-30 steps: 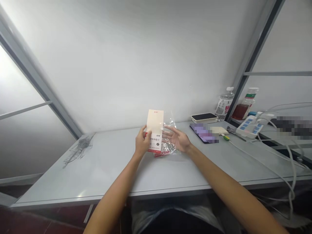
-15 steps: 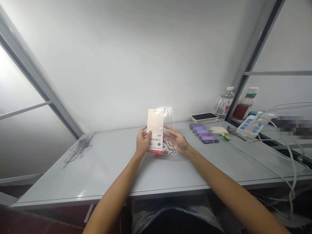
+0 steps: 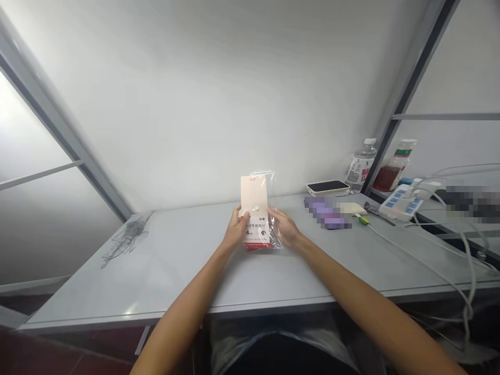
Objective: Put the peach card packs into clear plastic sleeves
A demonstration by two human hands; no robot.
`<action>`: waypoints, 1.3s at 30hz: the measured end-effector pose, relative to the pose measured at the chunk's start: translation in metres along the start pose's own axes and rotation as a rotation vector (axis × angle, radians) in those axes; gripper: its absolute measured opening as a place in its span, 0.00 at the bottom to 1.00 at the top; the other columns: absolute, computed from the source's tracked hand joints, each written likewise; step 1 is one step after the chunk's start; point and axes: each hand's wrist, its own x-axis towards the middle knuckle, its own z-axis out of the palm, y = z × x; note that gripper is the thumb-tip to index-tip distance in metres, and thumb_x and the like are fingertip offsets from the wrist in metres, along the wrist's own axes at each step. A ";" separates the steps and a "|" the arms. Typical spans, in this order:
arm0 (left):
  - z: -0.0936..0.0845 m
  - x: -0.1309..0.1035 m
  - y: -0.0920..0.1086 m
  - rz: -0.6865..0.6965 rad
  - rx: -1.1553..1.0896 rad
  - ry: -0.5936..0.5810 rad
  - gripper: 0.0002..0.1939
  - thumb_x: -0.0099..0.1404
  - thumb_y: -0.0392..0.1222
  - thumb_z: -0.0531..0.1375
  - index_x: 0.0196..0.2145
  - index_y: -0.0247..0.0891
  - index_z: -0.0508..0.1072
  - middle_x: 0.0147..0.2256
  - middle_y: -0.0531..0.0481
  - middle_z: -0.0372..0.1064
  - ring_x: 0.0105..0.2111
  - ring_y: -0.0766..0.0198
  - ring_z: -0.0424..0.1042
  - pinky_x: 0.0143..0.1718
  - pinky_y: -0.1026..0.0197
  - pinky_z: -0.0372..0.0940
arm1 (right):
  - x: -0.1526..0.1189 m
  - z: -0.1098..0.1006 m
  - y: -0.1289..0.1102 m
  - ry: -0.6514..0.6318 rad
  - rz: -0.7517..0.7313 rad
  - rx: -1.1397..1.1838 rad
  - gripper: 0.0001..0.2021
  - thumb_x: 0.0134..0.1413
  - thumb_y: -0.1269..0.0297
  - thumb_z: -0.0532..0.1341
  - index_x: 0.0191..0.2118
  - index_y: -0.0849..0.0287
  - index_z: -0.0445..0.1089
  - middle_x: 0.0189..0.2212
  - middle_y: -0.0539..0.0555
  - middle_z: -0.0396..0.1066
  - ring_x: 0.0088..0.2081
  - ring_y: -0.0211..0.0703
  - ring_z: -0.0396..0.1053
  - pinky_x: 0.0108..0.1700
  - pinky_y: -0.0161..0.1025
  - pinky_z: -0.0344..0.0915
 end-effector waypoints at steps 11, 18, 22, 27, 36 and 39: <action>-0.014 0.002 0.008 -0.172 0.009 -0.136 0.20 0.48 0.49 0.66 0.35 0.32 0.73 0.35 0.42 0.73 0.32 0.61 0.72 0.35 0.58 0.65 | -0.004 -0.003 -0.013 -0.016 -0.006 -0.101 0.12 0.50 0.56 0.60 0.36 0.58 0.72 0.36 0.54 0.74 0.40 0.47 0.70 0.40 0.40 0.65; -0.012 0.001 0.008 -0.158 0.036 -0.084 0.23 0.44 0.47 0.69 0.37 0.33 0.72 0.32 0.43 0.73 0.31 0.60 0.72 0.33 0.58 0.65 | -0.006 0.000 -0.013 0.009 0.030 -0.119 0.10 0.49 0.60 0.62 0.37 0.59 0.72 0.34 0.55 0.75 0.35 0.46 0.72 0.39 0.41 0.67; -0.013 0.001 0.008 -0.124 0.024 -0.094 0.22 0.52 0.55 0.62 0.36 0.33 0.73 0.34 0.43 0.72 0.31 0.63 0.71 0.32 0.60 0.65 | -0.007 0.001 -0.014 0.028 0.040 -0.144 0.11 0.49 0.59 0.62 0.37 0.60 0.72 0.32 0.55 0.75 0.34 0.46 0.72 0.38 0.41 0.68; -0.014 0.002 0.010 -0.108 0.028 -0.078 0.19 0.50 0.51 0.64 0.34 0.33 0.73 0.31 0.44 0.72 0.29 0.64 0.70 0.32 0.61 0.64 | -0.007 -0.001 -0.014 -0.014 0.053 -0.158 0.12 0.48 0.59 0.63 0.35 0.62 0.72 0.30 0.56 0.75 0.30 0.44 0.72 0.34 0.39 0.67; -0.016 0.004 0.009 -0.134 0.100 -0.012 0.16 0.44 0.47 0.68 0.20 0.34 0.69 0.22 0.50 0.68 0.23 0.68 0.66 0.26 0.63 0.61 | -0.005 -0.005 -0.007 -0.086 0.075 -0.330 0.16 0.45 0.54 0.64 0.34 0.63 0.73 0.29 0.56 0.75 0.30 0.45 0.71 0.32 0.39 0.66; -0.017 0.004 0.006 -0.115 0.143 -0.003 0.17 0.43 0.49 0.68 0.20 0.34 0.67 0.21 0.50 0.67 0.22 0.68 0.65 0.24 0.64 0.60 | -0.004 -0.007 -0.004 -0.115 0.075 -0.377 0.17 0.45 0.53 0.64 0.36 0.62 0.73 0.32 0.56 0.75 0.32 0.46 0.72 0.34 0.40 0.67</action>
